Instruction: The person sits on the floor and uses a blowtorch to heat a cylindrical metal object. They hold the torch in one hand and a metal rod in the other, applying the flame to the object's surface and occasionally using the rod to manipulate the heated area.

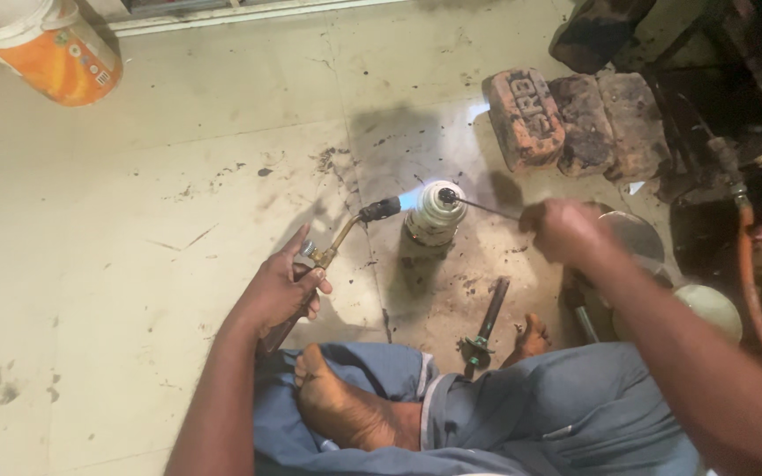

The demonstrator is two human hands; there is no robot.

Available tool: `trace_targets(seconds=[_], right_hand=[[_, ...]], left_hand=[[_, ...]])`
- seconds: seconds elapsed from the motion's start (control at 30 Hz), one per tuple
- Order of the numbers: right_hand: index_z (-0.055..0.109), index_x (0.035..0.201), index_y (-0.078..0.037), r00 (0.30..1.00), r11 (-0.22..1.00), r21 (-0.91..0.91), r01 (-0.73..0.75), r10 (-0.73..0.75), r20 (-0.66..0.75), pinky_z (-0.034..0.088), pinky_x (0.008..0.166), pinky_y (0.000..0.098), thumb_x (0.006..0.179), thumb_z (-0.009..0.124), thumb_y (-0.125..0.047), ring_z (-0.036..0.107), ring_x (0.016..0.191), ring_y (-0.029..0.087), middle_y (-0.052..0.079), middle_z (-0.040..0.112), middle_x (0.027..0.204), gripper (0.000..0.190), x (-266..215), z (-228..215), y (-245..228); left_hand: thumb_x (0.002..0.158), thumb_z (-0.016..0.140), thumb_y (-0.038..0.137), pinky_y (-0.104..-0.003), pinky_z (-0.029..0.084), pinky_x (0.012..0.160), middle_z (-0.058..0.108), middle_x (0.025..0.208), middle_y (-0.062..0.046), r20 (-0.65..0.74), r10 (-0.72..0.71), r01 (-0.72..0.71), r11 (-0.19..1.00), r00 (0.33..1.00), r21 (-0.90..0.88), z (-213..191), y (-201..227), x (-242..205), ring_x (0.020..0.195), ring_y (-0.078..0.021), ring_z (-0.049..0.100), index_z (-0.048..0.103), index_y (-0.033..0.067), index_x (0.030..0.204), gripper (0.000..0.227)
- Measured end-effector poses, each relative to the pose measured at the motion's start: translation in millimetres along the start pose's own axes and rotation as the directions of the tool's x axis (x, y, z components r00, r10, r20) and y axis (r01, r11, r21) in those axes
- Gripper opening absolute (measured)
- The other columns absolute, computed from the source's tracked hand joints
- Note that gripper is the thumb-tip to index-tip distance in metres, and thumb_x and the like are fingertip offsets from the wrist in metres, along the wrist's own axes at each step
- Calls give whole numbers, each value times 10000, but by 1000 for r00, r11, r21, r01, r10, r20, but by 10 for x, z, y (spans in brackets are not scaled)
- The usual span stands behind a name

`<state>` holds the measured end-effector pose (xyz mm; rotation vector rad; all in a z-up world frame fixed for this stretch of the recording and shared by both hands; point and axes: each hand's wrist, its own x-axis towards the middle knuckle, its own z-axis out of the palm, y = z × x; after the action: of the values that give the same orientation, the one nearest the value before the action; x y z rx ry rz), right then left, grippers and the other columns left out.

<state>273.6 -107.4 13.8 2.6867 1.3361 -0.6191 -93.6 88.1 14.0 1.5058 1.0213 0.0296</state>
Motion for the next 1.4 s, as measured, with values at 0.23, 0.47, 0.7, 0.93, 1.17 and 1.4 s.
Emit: trace_targets(seconds=[0.23, 0.47, 0.7, 0.93, 1.17, 1.4], right_hand=[[794, 972, -38, 979, 451, 891, -43, 196, -52, 502, 664, 261, 946, 686, -181, 606, 714, 87, 12, 752, 820, 182, -122, 1163, 368], [787, 884, -7, 967, 469, 883, -30, 237, -93, 384, 566, 262, 955, 726, -249, 478, 621, 84, -4, 640, 668, 260, -191, 1376, 300], [776, 866, -9, 960, 413, 911, 21, 247, -134, 392, 557, 242, 929, 729, -192, 506, 619, 66, -10, 645, 673, 199, -336, 1262, 236], [756, 841, 2, 947, 355, 921, 162, 206, -246, 306, 515, 214, 957, 708, -145, 443, 579, 35, -17, 594, 662, 193, -350, 1086, 361], [748, 840, -12, 943, 337, 937, 89, 275, -188, 265, 468, 224, 940, 702, -121, 413, 539, 36, -25, 586, 646, 155, -475, 773, 272], [725, 840, -7, 963, 191, 980, 62, 247, -109, 198, 426, 231, 960, 711, -158, 338, 482, 27, -54, 500, 590, 194, -575, 591, 114]], left_hand=[[953, 579, 51, -335, 566, 547, 706, 825, -102, -25, 35, -37, 997, 999, -60, 57, -58, 26, 565, -157, 591, 179, 231, 1639, 814], [951, 595, 59, -323, 567, 551, 719, 821, -101, -66, 32, -31, 999, 997, 13, 185, -64, -65, 576, -147, 612, 213, 204, 1629, 792], [946, 603, 68, -329, 567, 543, 706, 815, -101, -80, 3, -8, 998, 997, -57, 288, -82, -73, 577, -144, 607, 208, 208, 1628, 801], [948, 593, 65, -318, 569, 545, 702, 801, -97, -16, 76, -76, 996, 997, -52, 232, 26, -192, 572, -149, 612, 188, 201, 1629, 804], [935, 618, 94, -335, 574, 580, 713, 822, -95, 3, 88, -87, 995, 996, -41, 306, 119, -347, 614, -161, 614, 182, 240, 1636, 839], [925, 644, 147, -550, 537, 808, 721, 998, -271, -365, 146, -44, 961, 919, 273, 1178, -53, -534, 927, -474, 689, 139, 190, 1617, 858]])
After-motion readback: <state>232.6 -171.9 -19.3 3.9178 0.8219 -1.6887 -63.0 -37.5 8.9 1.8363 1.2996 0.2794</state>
